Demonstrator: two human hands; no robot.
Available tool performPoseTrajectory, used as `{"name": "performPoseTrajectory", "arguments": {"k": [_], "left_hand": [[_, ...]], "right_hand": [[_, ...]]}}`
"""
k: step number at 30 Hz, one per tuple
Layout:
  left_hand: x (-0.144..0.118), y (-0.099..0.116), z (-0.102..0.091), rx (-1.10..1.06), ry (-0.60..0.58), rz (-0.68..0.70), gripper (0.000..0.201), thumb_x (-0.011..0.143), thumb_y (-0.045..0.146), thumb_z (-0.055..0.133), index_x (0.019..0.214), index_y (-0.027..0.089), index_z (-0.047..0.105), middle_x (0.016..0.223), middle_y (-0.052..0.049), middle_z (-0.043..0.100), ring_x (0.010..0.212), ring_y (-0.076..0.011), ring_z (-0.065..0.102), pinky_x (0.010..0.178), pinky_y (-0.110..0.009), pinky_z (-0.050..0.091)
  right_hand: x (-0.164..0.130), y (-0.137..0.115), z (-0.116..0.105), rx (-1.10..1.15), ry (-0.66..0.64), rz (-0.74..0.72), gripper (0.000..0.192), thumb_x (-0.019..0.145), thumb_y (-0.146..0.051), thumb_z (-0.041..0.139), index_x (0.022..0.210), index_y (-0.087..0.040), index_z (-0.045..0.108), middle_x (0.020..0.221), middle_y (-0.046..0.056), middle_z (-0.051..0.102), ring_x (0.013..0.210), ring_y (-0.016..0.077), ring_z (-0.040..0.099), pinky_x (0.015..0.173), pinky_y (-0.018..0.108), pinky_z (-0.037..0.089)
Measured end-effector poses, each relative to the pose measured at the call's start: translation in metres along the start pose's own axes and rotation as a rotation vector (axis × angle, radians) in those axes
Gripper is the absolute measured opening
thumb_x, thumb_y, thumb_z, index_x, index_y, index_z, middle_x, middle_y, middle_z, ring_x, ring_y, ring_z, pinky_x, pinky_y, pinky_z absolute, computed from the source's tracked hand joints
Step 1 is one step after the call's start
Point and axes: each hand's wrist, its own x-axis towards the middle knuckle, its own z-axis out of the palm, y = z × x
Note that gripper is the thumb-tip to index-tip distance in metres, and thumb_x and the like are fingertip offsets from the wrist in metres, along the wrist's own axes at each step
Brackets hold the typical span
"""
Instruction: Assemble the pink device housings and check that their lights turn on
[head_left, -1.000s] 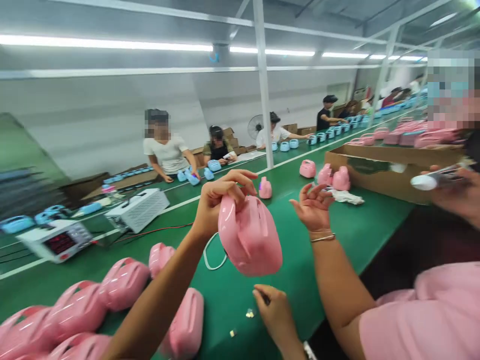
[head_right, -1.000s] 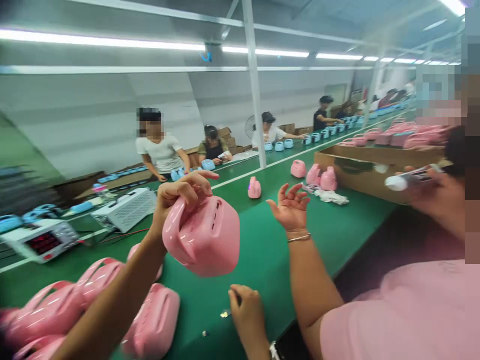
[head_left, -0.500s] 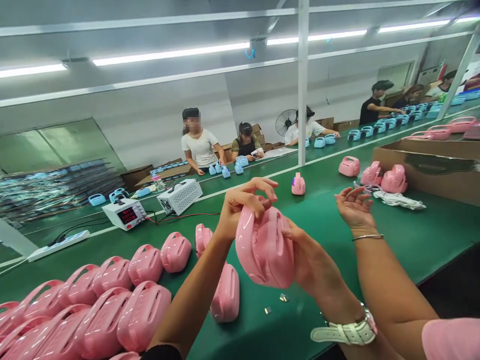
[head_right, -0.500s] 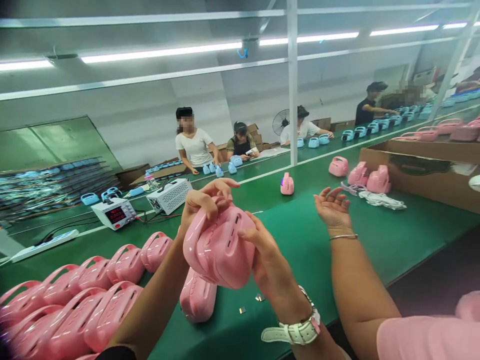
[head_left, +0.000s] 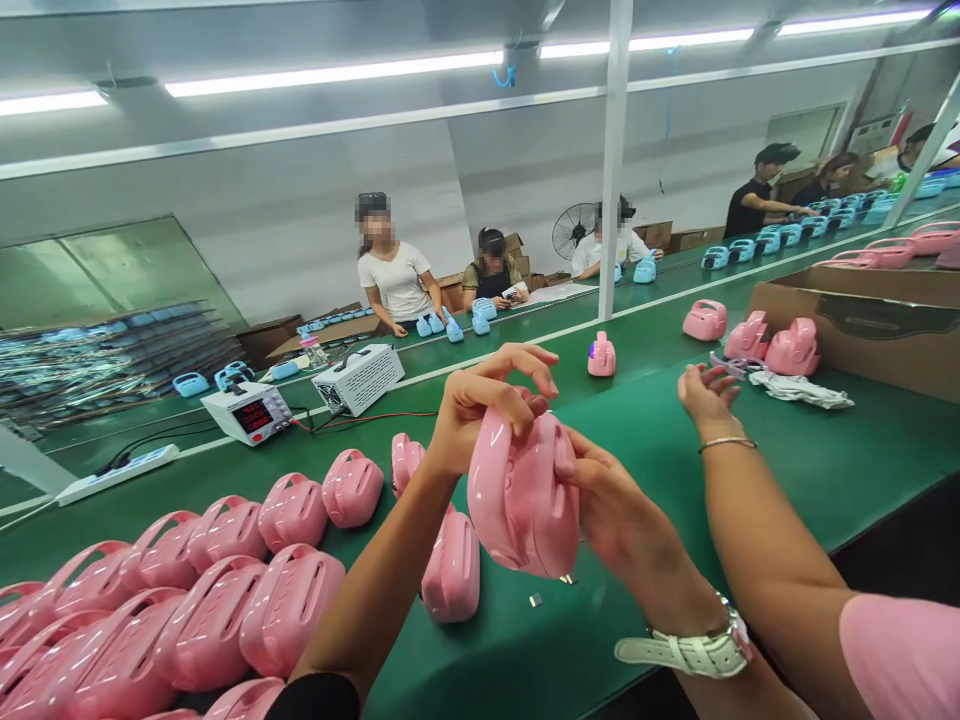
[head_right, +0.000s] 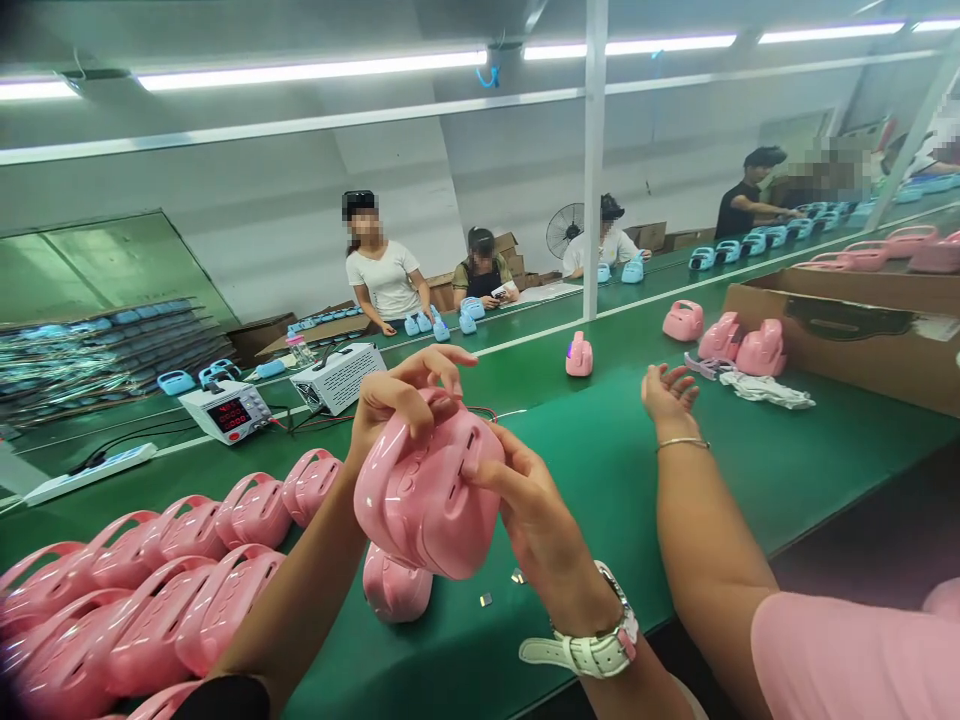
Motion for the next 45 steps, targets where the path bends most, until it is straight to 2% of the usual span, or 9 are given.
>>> {"name": "performPoseTrajectory", "arguments": {"k": [6,11,14,23,28,32,36,39,45], "left_hand": [[0.000,-0.001,0.004,0.075,-0.056,0.068,0.034,0.083,0.003,0.071,0.055,0.017,0.059,0.083,-0.002,0.063,0.098,-0.0168,0.065,0.096,-0.036,0.052],[0.000,-0.013,-0.001,0.168,-0.007,-0.013,0.032,0.086,0.007,0.070,0.056,0.017,0.061,0.084,-0.004,0.065,0.100,-0.0180,0.066,0.090,-0.033,0.054],[0.001,-0.019,-0.003,0.216,-0.012,-0.015,0.033,0.086,0.009,0.070,0.055,0.018,0.062,0.083,-0.005,0.066,0.098,-0.0187,0.066,0.090,-0.034,0.054],[-0.009,-0.039,-0.020,0.436,-0.164,-0.237,0.035,0.086,0.026,0.068,0.052,0.018,0.066,0.085,-0.009,0.070,0.099,-0.0224,0.066,0.088,-0.033,0.055],[-0.001,-0.094,-0.036,0.666,-0.314,-0.541,0.014,0.071,0.012,0.066,0.059,0.016,0.073,0.077,-0.007,0.070,0.073,-0.0187,0.067,0.066,-0.028,0.054],[0.016,-0.154,-0.020,0.906,-0.401,-0.764,0.019,0.073,0.001,0.065,0.079,0.016,0.076,0.087,-0.006,0.072,0.089,-0.0214,0.067,0.087,-0.037,0.054],[0.032,-0.218,0.017,1.027,-0.476,-0.905,0.019,0.094,0.030,0.066,0.106,0.015,0.069,0.115,-0.008,0.068,0.111,-0.0232,0.064,0.098,-0.046,0.053],[0.043,-0.256,0.053,1.031,-0.495,-0.936,0.029,0.096,0.035,0.063,0.119,0.017,0.064,0.126,-0.010,0.064,0.112,-0.0237,0.064,0.096,-0.045,0.056],[0.049,-0.298,0.110,0.957,-0.501,-0.968,0.031,0.097,0.035,0.062,0.121,0.016,0.063,0.125,-0.011,0.064,0.111,-0.0238,0.064,0.095,-0.045,0.056]], "right_hand": [[-0.038,0.022,0.031,-0.232,-0.460,0.183,0.033,0.059,-0.032,0.087,0.091,-0.026,0.078,0.076,-0.003,0.072,0.071,0.0137,0.065,0.063,0.021,0.054],[-0.023,0.012,0.011,-0.331,-0.238,-0.216,0.047,0.057,-0.037,0.092,0.103,-0.038,0.080,0.133,-0.002,0.068,0.129,0.0251,0.056,0.105,0.037,0.047],[-0.021,0.013,0.008,-0.564,-0.221,-0.422,0.029,0.062,-0.038,0.091,0.091,-0.036,0.084,0.138,0.003,0.065,0.138,0.0317,0.049,0.117,0.048,0.034],[0.016,0.020,-0.013,-0.571,-0.112,-0.520,0.032,0.065,-0.063,0.084,0.067,-0.031,0.084,0.111,0.014,0.077,0.129,0.0414,0.055,0.113,0.062,0.036],[0.019,0.045,-0.077,-0.408,-0.151,-0.423,0.023,0.071,-0.054,0.085,0.078,-0.032,0.086,0.117,0.013,0.077,0.117,0.0338,0.068,0.096,0.044,0.057],[-0.012,0.064,-0.106,-0.417,-0.038,-0.344,0.028,0.065,-0.059,0.087,0.068,-0.031,0.084,0.098,0.013,0.081,0.095,0.0310,0.076,0.075,0.036,0.062],[0.014,0.005,-0.094,-0.455,-0.035,-0.363,0.024,0.067,-0.054,0.087,0.081,-0.035,0.084,0.091,0.009,0.080,0.089,0.0326,0.075,0.064,0.042,0.061],[0.078,-0.064,-0.093,-0.459,0.007,-0.440,0.044,0.102,-0.053,0.048,0.120,-0.019,0.071,0.124,0.007,0.070,0.112,0.0256,0.068,0.095,0.043,0.055],[0.165,-0.129,-0.128,-0.456,0.041,-0.458,0.034,0.067,-0.076,0.068,0.066,-0.043,0.073,0.088,-0.005,0.079,0.119,0.0357,0.066,0.096,0.054,0.047]]}}
